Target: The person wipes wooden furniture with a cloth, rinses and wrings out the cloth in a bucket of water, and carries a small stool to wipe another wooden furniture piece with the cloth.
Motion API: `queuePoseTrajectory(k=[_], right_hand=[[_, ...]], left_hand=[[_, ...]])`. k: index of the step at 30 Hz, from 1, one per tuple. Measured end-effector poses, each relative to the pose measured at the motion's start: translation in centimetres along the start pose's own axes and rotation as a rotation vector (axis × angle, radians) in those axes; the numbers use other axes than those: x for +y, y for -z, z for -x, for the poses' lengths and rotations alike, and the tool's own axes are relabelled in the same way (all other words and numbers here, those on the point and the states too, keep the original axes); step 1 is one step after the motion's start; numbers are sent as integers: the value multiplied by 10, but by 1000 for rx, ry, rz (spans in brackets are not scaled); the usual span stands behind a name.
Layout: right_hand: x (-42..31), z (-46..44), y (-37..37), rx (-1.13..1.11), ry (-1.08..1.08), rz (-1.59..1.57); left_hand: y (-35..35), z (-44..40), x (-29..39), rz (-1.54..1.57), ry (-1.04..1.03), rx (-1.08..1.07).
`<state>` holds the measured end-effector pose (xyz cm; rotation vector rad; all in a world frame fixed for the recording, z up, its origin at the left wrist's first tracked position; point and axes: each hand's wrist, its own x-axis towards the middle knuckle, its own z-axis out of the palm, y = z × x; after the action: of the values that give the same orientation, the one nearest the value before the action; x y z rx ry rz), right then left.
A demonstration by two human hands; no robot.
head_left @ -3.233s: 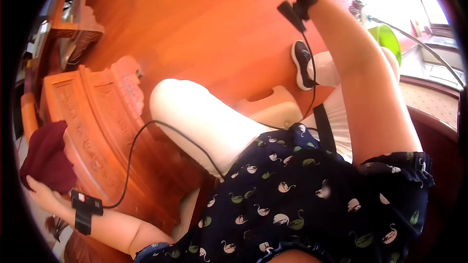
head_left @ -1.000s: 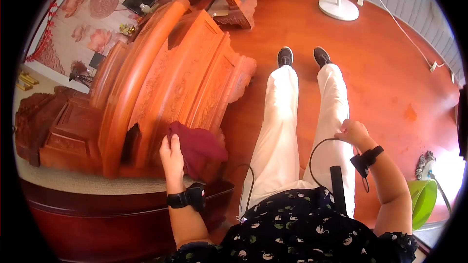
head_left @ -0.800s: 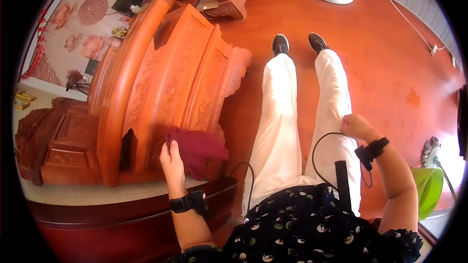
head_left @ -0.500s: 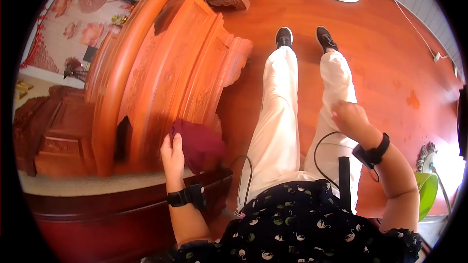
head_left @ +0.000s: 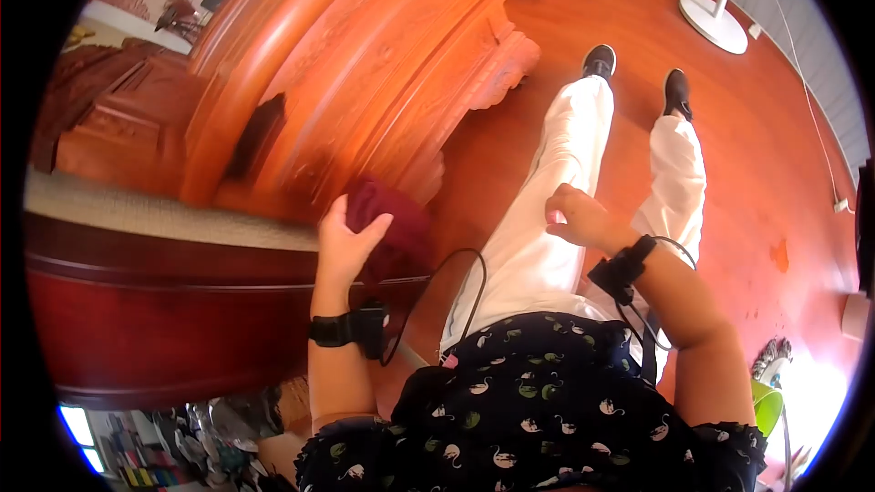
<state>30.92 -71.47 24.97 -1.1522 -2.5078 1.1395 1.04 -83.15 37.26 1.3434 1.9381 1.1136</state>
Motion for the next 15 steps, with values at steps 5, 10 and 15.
queuePoseTrajectory(k=[5,10,15], right_hand=[[-35,3,20,-387,78,-71],[-99,-14,36,-277,126,-536],[-169,-20,28,-448,180,-1122]], left_hand=[[4,14,-17,-72,-47,7],[13,20,-11,615,125,12],[17,24,16,1159,228,-132]])
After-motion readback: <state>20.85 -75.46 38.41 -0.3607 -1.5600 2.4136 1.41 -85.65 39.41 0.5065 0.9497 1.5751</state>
